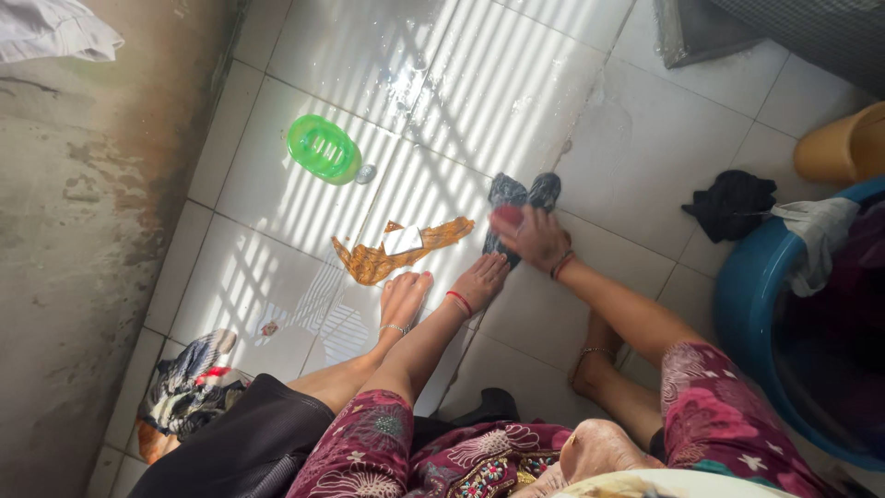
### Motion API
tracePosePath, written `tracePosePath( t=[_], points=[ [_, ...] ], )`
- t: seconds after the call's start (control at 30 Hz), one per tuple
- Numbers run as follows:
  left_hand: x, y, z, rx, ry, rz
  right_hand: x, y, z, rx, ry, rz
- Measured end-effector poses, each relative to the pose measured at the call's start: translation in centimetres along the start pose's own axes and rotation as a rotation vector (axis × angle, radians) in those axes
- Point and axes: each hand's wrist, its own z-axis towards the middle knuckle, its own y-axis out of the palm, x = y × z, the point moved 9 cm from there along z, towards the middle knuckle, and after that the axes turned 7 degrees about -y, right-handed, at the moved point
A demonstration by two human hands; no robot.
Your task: The person hand washes clothes on the floor, applying soap to garments and scrubbing them with a brush and by hand.
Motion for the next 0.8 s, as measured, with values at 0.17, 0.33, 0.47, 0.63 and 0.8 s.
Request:
tracePosePath(
  t=[0.17,0.33,0.47,0.63,0.8],
  points=[
    [1.2,-1.2,-0.1,0.023,0.003,0.057,8.9,-3.4,3.9,0.097,0.275,-0.161],
    [0.6,2.0,-1.5,-0.452,-0.056,0.184,-6.6,-0.1,-3.3,0.104,-0.094,0.024],
    [0.8,-1.7,-0.8,0.049,0.026,-0.009,6.1,-2.3,3.8,0.075,0.21,-0.069],
    [1.3,-0.9,-0.4,0.022,-0.011,0.148,0.9,-3.3,-0.1,0.151,0.111,-0.176],
    [0.1,1.2,-0.3,-0.11,-0.012,0.102,1.8,1.1,-2.7,-0.007,0.09,-0.184]
  ],
)
